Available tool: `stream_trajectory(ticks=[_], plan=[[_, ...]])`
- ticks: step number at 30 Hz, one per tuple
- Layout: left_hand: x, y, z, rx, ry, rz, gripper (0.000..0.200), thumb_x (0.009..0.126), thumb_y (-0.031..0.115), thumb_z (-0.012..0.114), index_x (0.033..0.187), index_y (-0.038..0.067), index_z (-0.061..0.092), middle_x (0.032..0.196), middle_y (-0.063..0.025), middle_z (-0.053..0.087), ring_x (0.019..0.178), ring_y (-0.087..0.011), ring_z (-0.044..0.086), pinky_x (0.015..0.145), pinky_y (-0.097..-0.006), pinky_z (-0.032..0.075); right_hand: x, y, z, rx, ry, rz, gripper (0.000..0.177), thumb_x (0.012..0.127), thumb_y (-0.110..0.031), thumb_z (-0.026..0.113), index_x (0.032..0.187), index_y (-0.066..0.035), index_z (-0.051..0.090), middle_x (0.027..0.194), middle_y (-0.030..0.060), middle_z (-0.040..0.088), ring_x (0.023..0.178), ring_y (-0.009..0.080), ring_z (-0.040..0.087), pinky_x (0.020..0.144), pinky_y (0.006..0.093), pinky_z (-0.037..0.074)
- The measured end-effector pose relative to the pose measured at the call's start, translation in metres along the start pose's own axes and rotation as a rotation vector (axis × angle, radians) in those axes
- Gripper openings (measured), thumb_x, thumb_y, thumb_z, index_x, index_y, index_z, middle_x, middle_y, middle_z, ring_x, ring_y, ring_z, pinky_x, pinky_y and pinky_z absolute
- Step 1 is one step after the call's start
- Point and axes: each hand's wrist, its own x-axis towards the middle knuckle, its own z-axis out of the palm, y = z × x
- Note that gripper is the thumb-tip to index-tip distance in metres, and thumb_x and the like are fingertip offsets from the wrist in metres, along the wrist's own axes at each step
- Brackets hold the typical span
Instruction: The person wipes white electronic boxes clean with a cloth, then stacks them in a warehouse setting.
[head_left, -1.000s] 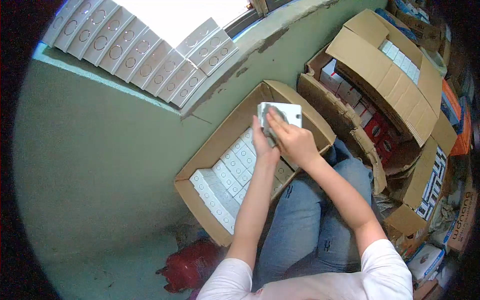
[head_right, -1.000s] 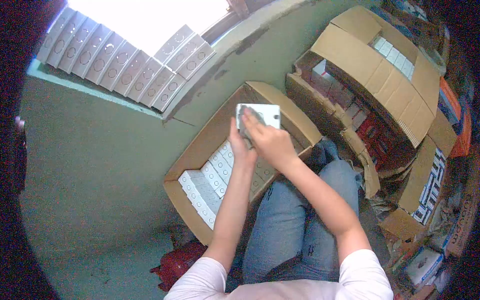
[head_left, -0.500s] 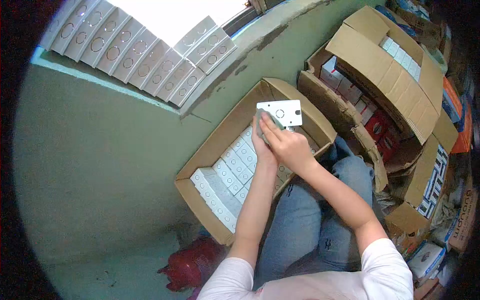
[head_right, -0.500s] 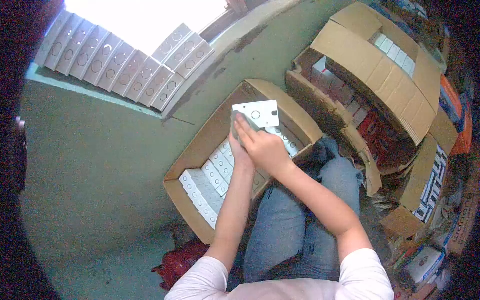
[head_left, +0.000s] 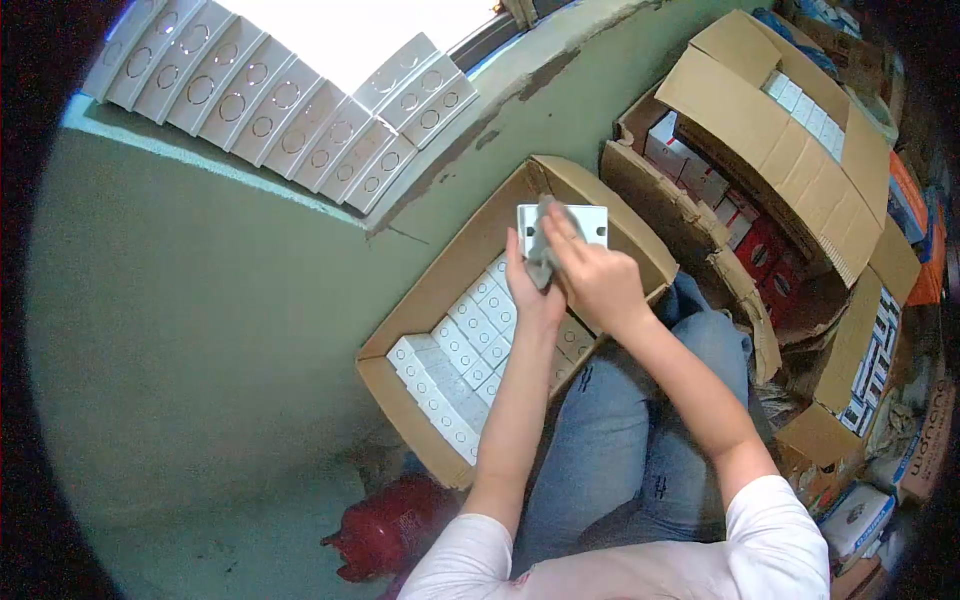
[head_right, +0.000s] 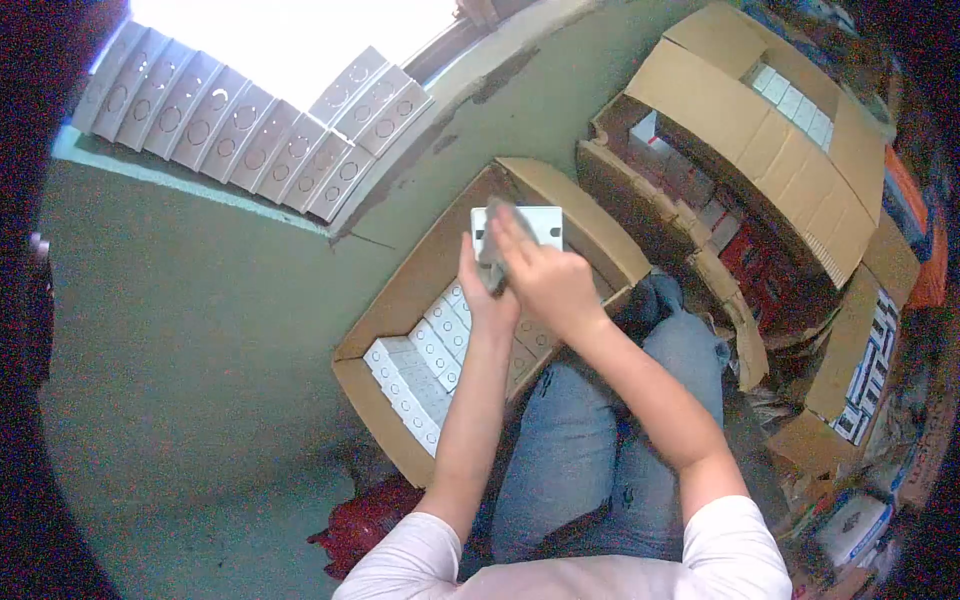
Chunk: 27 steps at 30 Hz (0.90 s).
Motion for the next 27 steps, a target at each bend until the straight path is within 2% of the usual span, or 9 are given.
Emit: stream_trajectory(ticks=[4, 8, 10, 14, 15, 18, 21, 24, 27], plan=[[0.0, -0.003, 0.003, -0.019, -0.11, 0.018, 0.045, 0.099, 0.042, 0.038, 0.126, 0.009, 0.055, 0.123, -0.0079, 0.06, 0.11, -0.0229, 0.057, 0.099, -0.0378, 0.042, 0.002, 0.015, 0.002, -0.039, 0.048, 0.049, 0.057, 0.078, -0.016, 0.06, 0.133, -0.007, 0.051, 0.14, 0.0091, 0.049, 0.056, 0.0172, 0.063, 0.051, 0.0275, 0.053], [-0.001, -0.011, -0.001, -0.102, -0.144, -0.04, 0.044, 0.1, 0.041, 0.038, 0.127, 0.008, 0.053, 0.123, -0.007, 0.058, 0.111, -0.0212, 0.056, 0.099, -0.0374, 0.043, 0.001, 0.002, 0.002, -0.04, 0.046, -0.076, 0.061, 0.078, -0.021, 0.063, 0.135, -0.007, 0.049, 0.143, 0.0082, 0.046, 0.054, 0.0138, 0.061, 0.049, 0.026, 0.05], [0.0, -0.009, -0.001, -0.081, -0.205, -0.033, 0.044, 0.1, 0.04, 0.038, 0.127, 0.008, 0.053, 0.121, -0.0068, 0.059, 0.109, -0.0207, 0.056, 0.097, -0.037, 0.044, -0.003, 0.003, 0.005, -0.076, 0.007, -0.047, 0.064, 0.079, -0.027, 0.064, 0.137, -0.007, 0.047, 0.145, 0.0085, 0.044, 0.054, 0.0133, 0.059, 0.05, 0.0257, 0.05], [0.0, 0.005, -0.003, -0.017, -0.137, 0.007, 0.04, 0.101, 0.038, 0.037, 0.119, 0.008, 0.057, 0.111, -0.0049, 0.064, 0.101, -0.0196, 0.061, 0.091, -0.0367, 0.048, -0.01, 0.008, -0.001, -0.105, -0.014, -0.006, 0.067, 0.081, -0.03, 0.064, 0.14, -0.007, 0.043, 0.146, 0.0089, 0.042, 0.057, 0.0147, 0.06, 0.051, 0.0259, 0.05], [-0.005, 0.007, 0.009, 0.026, -0.051, 0.05, 0.04, 0.1, 0.037, 0.037, 0.116, 0.007, 0.059, 0.109, -0.0042, 0.065, 0.1, -0.0195, 0.062, 0.09, -0.0377, 0.048, -0.011, 0.01, -0.002, -0.127, 0.002, -0.011, 0.067, 0.081, -0.03, 0.064, 0.14, -0.006, 0.042, 0.146, 0.009, 0.042, 0.057, 0.0144, 0.059, 0.05, 0.0254, 0.049], [-0.001, 0.008, 0.005, 0.012, -0.039, 0.042, 0.041, 0.1, 0.038, 0.037, 0.117, 0.008, 0.059, 0.112, -0.0048, 0.065, 0.102, -0.0206, 0.061, 0.09, -0.0387, 0.048, -0.017, 0.016, 0.003, -0.226, -0.029, -0.009, 0.06, 0.079, -0.019, 0.06, 0.136, -0.004, 0.047, 0.149, 0.0107, 0.037, 0.055, 0.013, 0.058, 0.047, 0.0243, 0.048], [-0.006, 0.015, 0.011, 0.016, -0.002, 0.041, 0.042, 0.1, 0.04, 0.037, 0.119, 0.009, 0.058, 0.117, -0.008, 0.063, 0.106, -0.0242, 0.059, 0.093, -0.0422, 0.045, -0.022, 0.021, 0.005, -0.292, -0.028, 0.011, 0.06, 0.079, -0.018, 0.058, 0.136, -0.002, 0.045, 0.149, 0.0129, 0.037, 0.053, 0.012, 0.055, 0.046, 0.0234, 0.047], [-0.001, 0.02, 0.007, 0.036, -0.05, 0.017, 0.044, 0.1, 0.041, 0.038, 0.122, 0.007, 0.056, 0.121, -0.0099, 0.06, 0.11, -0.0257, 0.056, 0.097, -0.0433, 0.043, -0.024, 0.021, 0.0, -0.184, -0.11, 0.059, 0.07, 0.075, -0.012, 0.06, 0.14, 0.0, 0.037, 0.151, 0.0172, 0.031, 0.063, 0.0183, 0.063, 0.049, 0.0269, 0.05], [-0.001, 0.023, 0.006, 0.08, -0.049, -0.04, 0.041, 0.1, 0.036, 0.04, 0.122, 0.007, 0.055, 0.121, -0.01, 0.06, 0.111, -0.0259, 0.056, 0.097, -0.0434, 0.043, -0.027, 0.023, -0.001, 0.238, -0.021, 0.142, 0.083, 0.07, -0.008, 0.065, 0.144, 0.002, 0.027, 0.152, 0.0225, 0.023, 0.092, 0.033, 0.065, 0.064, 0.035, 0.056]])
